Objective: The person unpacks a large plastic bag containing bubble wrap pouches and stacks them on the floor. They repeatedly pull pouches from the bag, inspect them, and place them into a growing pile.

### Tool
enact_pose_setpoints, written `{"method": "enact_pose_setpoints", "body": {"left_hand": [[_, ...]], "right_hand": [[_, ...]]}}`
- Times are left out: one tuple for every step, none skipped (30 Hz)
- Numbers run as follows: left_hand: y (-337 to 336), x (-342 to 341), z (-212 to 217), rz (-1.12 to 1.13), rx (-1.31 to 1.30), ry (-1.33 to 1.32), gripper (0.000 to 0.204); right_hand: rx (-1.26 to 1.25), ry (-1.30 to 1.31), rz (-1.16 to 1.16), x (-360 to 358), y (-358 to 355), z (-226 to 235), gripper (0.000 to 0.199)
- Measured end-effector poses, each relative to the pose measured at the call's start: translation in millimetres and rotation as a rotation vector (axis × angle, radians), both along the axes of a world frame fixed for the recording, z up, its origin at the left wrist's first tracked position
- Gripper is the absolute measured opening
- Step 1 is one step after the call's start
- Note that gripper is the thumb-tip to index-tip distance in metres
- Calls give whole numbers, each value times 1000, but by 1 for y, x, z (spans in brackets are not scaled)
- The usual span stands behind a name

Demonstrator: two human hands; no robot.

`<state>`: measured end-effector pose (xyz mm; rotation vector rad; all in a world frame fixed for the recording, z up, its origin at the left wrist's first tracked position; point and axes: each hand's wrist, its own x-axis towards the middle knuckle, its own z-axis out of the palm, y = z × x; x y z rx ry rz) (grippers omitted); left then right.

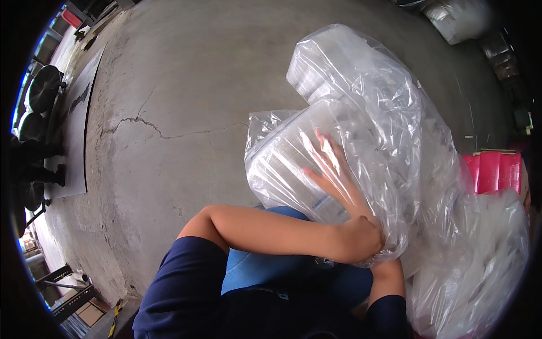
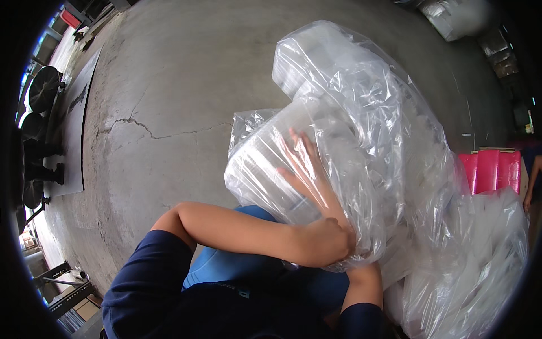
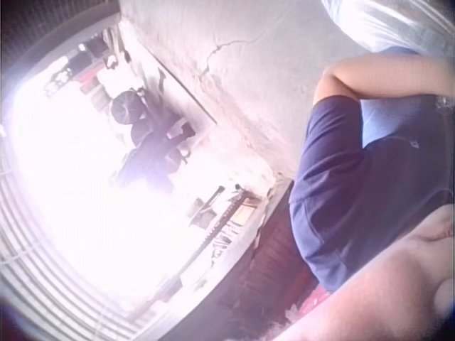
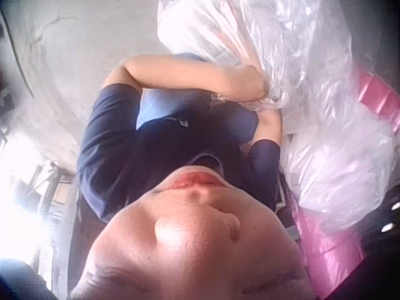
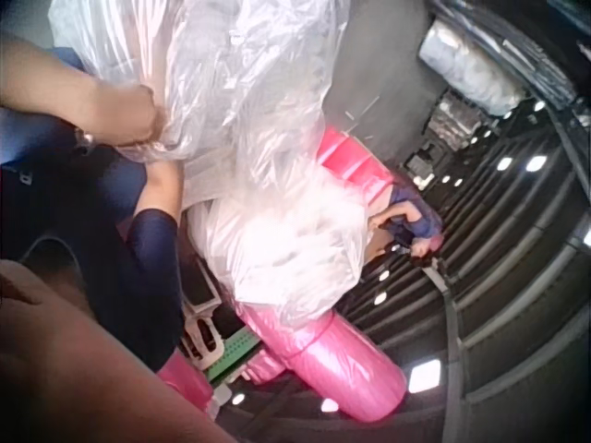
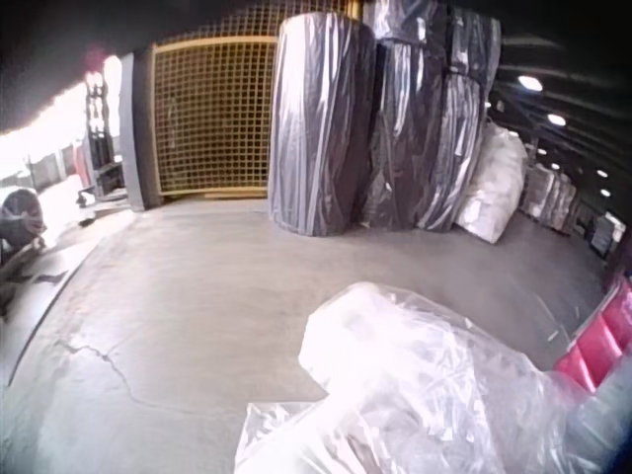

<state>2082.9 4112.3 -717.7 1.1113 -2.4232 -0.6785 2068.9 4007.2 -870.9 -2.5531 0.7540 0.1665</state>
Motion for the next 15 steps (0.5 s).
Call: {"method": "enact_pose_setpoints", "body": {"left_hand": [[-10,6,1,-45,158,2,28],[-14,13,1,20,150,149,28],[-18,24,7,66,143,301,28],[-19,37,15,118,138,452,27],[-21,58,21,239,143,460,26],[-29,83,27,440,339,613,26],[-27,103,4,800,-136,615,22],[-31,150,-16,1020,149,548,18],[-19,183,-29,1283,110,111,20],[-7,214,-41,1492,149,-331,22],[12,229,-60,1611,280,-536,36],[8,230,-37,1620,627,-509,54],[12,232,-42,1620,363,-426,55],[-2,219,-30,1518,132,-386,54],[-20,194,-9,1395,-87,-328,53]], "right_hand": [[-62,-8,-9,-8,2,-7,45],[-115,-40,-14,-22,4,-11,46],[-158,-77,-21,-39,4,-11,48],[-197,-130,-10,-55,7,-9,49],[-200,-176,31,-67,8,-2,50],[-157,-182,65,-83,5,9,52],[-34,-164,139,-91,1,34,53],[591,367,98,-61,-10,107,43],[784,155,194,-71,-19,151,43],[956,-71,289,-93,-31,179,43],[1086,-394,261,-119,-45,196,45],[1187,-722,236,-146,-60,211,47],[1159,-1193,123,-179,-78,203,49],[1099,-1582,35,-198,-106,187,56],[766,-1625,-437,-207,-130,170,56]]}}
